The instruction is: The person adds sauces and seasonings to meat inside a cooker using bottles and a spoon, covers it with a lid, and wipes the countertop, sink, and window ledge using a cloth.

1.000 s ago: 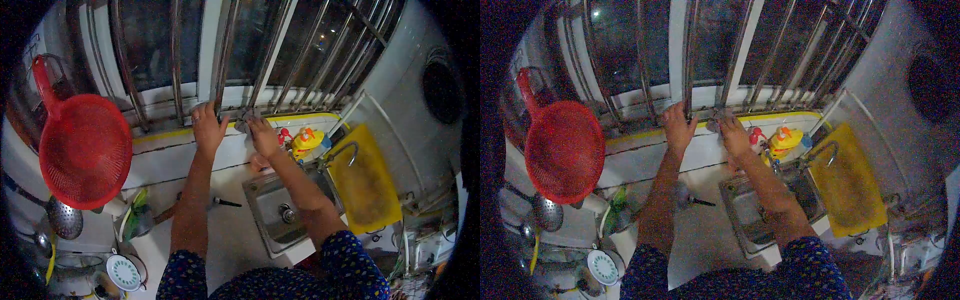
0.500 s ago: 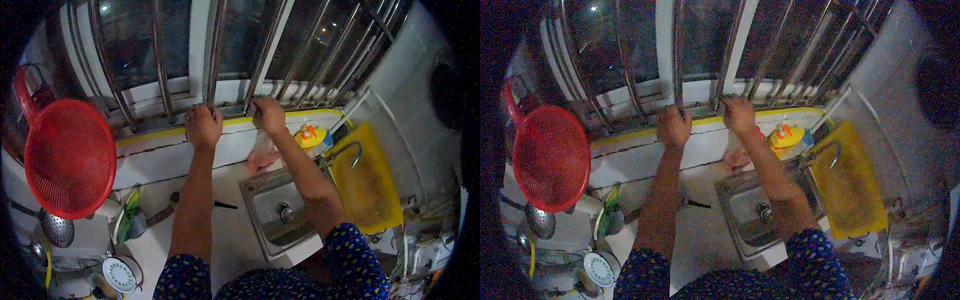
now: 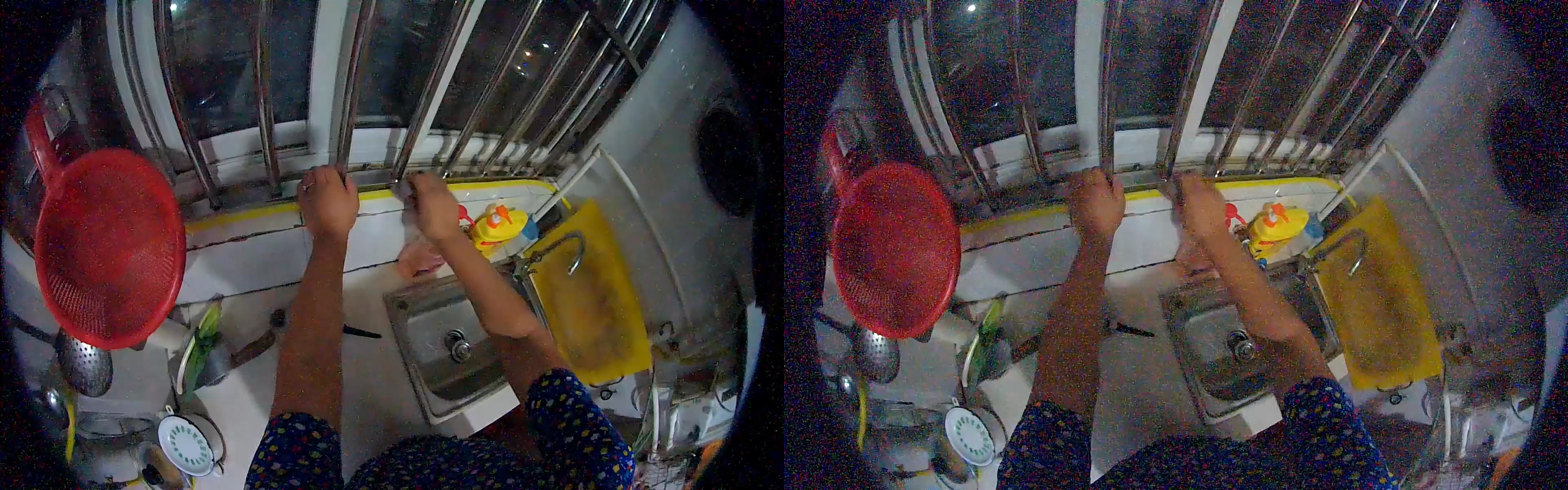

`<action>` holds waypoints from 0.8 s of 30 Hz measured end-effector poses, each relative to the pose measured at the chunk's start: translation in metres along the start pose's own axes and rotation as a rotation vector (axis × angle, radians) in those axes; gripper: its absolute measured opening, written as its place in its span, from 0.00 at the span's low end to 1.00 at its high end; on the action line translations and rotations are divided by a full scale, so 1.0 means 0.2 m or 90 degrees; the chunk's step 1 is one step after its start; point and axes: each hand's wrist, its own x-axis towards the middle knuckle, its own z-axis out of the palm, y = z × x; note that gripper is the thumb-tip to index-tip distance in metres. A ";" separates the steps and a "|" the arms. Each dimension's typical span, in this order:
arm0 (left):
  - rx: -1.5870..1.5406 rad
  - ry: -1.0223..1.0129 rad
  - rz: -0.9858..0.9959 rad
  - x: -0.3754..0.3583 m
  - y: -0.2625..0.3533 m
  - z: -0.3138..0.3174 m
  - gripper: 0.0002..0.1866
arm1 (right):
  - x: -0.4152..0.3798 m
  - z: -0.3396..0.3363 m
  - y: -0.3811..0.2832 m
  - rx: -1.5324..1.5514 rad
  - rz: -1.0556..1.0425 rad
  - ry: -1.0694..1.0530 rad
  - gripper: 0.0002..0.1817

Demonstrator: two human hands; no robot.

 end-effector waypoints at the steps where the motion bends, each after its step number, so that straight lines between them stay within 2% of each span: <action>1: 0.001 -0.001 -0.002 -0.01 -0.01 0.01 0.16 | 0.02 -0.02 0.01 0.021 0.076 -0.032 0.19; 2: 0.013 0.021 0.002 -0.01 -0.01 0.03 0.16 | 0.02 -0.02 0.00 0.052 0.149 -0.018 0.17; 3: 0.023 0.043 0.007 -0.01 -0.01 0.04 0.15 | 0.02 0.00 -0.02 0.051 0.151 -0.019 0.17; 4: 0.021 0.040 0.008 0.00 0.00 0.04 0.15 | 0.01 0.03 -0.05 0.065 0.079 0.016 0.17; 5: -0.017 -0.021 -0.029 0.01 0.01 0.03 0.15 | -0.01 0.06 -0.09 0.078 0.007 0.050 0.16; 6: -0.054 -0.080 -0.065 0.02 0.01 0.02 0.15 | -0.03 -0.01 -0.20 0.132 -0.009 0.018 0.15; 7: -0.056 -0.081 -0.062 0.02 0.01 0.01 0.15 | -0.03 0.01 -0.22 0.131 -0.007 0.019 0.15; 9: -0.079 -0.113 -0.083 0.02 0.01 0.00 0.15 | -0.01 0.01 -0.22 0.079 -0.180 -0.042 0.14; 10: -0.079 -0.111 -0.079 0.02 0.00 0.01 0.15 | 0.04 0.00 -0.14 0.145 -0.223 -0.131 0.14; 12: -0.008 0.019 -0.018 0.00 -0.01 0.06 0.15 | 0.06 -0.07 0.02 0.173 -0.234 -0.140 0.15; 13: -0.010 0.020 -0.020 0.00 -0.01 0.06 0.15 | 0.06 -0.12 0.10 0.204 -0.247 -0.157 0.17; 17: -0.009 0.011 -0.021 0.00 0.00 0.06 0.15 | 0.04 -0.20 0.51 0.107 -0.110 -0.193 0.19; 19: 0.000 0.023 -0.021 0.00 -0.01 0.06 0.15 | -0.01 -0.13 0.75 0.162 0.104 -0.163 0.18; 20: -0.023 0.033 -0.013 0.00 -0.01 0.06 0.16 | -0.02 -0.11 0.76 0.164 0.103 -0.162 0.18; 22: -0.043 0.044 -0.001 -0.01 -0.01 0.07 0.17 | -0.04 -0.10 0.73 0.138 0.205 0.036 0.16; 23: -0.008 0.136 0.038 -0.03 -0.02 0.08 0.17 | -0.04 -0.08 0.71 0.142 0.204 0.039 0.16; 24: 0.026 0.229 0.081 -0.03 -0.03 0.09 0.17 | -0.01 -0.06 0.63 0.200 0.190 0.102 0.16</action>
